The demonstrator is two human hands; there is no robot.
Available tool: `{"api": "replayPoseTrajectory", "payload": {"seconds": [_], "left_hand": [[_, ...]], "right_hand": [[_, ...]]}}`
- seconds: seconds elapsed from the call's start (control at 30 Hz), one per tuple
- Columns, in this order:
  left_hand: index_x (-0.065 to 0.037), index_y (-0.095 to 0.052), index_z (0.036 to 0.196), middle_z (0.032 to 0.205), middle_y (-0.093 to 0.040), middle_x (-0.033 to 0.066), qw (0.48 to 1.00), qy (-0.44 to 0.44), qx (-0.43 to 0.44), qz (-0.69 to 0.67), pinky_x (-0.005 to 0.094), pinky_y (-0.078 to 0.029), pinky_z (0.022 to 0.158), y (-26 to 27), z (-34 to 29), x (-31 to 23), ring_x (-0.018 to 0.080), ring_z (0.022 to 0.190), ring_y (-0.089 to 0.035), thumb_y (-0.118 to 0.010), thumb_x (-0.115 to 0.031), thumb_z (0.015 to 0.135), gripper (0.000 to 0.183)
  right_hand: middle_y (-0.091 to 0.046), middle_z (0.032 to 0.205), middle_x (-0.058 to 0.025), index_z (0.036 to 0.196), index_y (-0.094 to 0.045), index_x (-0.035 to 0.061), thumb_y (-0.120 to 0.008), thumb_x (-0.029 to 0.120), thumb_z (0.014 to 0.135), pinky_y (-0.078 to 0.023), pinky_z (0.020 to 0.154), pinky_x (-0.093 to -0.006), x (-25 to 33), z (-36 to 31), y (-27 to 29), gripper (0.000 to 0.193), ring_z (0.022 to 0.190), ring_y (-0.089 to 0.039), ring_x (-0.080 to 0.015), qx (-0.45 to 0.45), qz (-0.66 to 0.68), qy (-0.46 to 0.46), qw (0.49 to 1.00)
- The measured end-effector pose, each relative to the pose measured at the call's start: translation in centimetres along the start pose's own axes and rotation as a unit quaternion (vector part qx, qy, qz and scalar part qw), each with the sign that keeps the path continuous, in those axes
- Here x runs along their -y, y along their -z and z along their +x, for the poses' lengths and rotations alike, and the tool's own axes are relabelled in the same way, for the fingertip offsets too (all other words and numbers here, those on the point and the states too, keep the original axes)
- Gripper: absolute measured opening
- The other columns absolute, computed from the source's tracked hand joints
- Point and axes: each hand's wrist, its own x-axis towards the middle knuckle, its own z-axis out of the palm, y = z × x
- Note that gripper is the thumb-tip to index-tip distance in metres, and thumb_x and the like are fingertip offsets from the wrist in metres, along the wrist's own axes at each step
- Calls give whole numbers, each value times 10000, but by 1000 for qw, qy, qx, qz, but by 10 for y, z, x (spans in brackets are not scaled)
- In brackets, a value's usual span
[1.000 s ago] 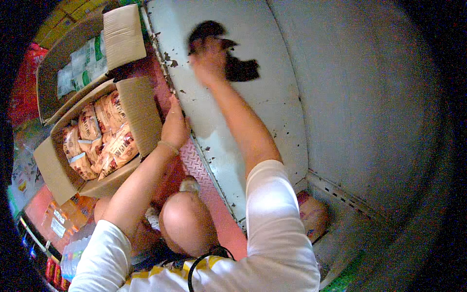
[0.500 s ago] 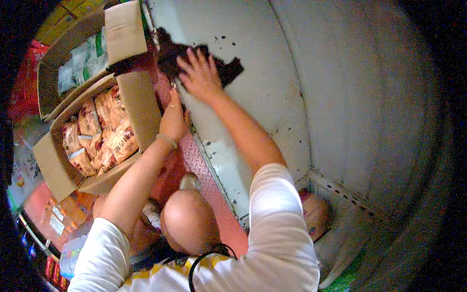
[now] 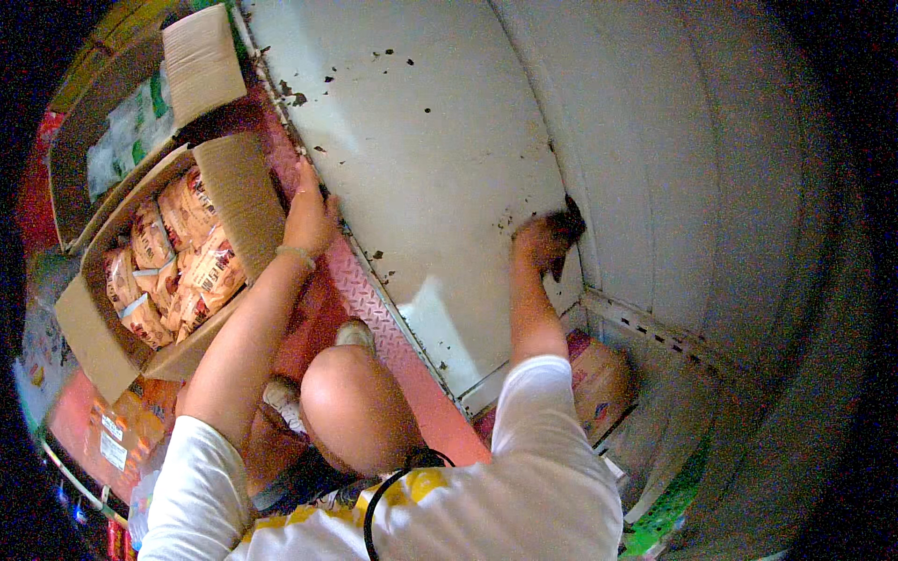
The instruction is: The person wipes a soy sauce bottle with a dark cloth, places it on a shelf, then squats to wipe a lower shelf surface. They open a cardboard box, remove a snack packet, walk to a counter, and return to continue wiping the shelf before wringing the cloth in a bucket.
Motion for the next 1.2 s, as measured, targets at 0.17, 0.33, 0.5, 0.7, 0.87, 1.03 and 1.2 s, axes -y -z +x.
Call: {"api": "replayPoseTrajectory", "payload": {"seconds": [0.17, 0.33, 0.5, 0.7, 0.87, 1.03, 1.2], "left_hand": [[100, -113, 1350, 1328, -266, 363, 995, 34, 86, -42, 415, -359, 971, 20, 5, 1, 429, 1150, -427, -543, -67, 793, 723], [91, -136, 1345, 1311, -317, 344, 985, 95, 144, -30, 422, -400, 923, 32, 9, -19, 432, 1091, -476, -566, -77, 782, 729], [13, -90, 1387, 976, -569, 287, 997, 58, 50, -14, 413, -447, 795, 10, -1, 1, 419, 850, -568, -579, -84, 802, 768], [62, -107, 1363, 1309, -316, 350, 985, 79, 132, -78, 418, -404, 922, 25, 4, -23, 440, 1102, -464, -554, -47, 778, 745], [64, -114, 1363, 1337, -281, 342, 986, 111, 109, -64, 400, -385, 955, 28, 4, -9, 422, 1164, -419, -549, -44, 781, 735], [61, -115, 1365, 1355, -251, 337, 988, 83, 111, -64, 387, -361, 985, 22, 3, -19, 407, 1215, -370, -547, -47, 785, 731], [49, -106, 1372, 1351, -261, 336, 991, 56, 91, -77, 393, -359, 985, 23, 7, -14, 416, 1203, -380, -546, -46, 787, 738]], "right_hand": [[-470, 1219, -244, 1152, -520, -21, -457, 183, 850, -329, 965, -479, 193, -51, 73, 370, 1126, -435, -401, -106, 142, 397, 901], [-386, 1324, -234, 1214, -459, -24, -362, 220, 909, -258, 1029, -484, 91, 15, 42, 402, 1214, -332, -428, -100, -56, 451, 885], [-382, 1341, -223, 1217, -474, 24, -322, 215, 914, -164, 1055, -555, 81, -6, 36, 389, 1272, -263, -452, -24, -7, 433, 901], [-283, 1386, -254, 1302, -331, -86, -283, 295, 950, -211, 1063, -453, 118, 63, 53, 521, 1251, -285, -435, 6, 18, 424, 906], [-245, 1409, -244, 1343, -296, -47, -295, 303, 957, -190, 1087, -397, 25, -14, 41, 521, 1300, -242, -382, 63, 36, 400, 914], [-486, 1217, -252, 1136, -517, -2, -399, 187, 887, -355, 964, -504, 105, 62, 59, 334, 1164, -414, -434, -25, -25, 459, 888], [-413, 1312, -210, 1239, -463, 36, -368, 261, 917, -324, 983, -507, 83, 42, 44, 404, 1233, -351, -395, -96, 30, 496, 862]]}}
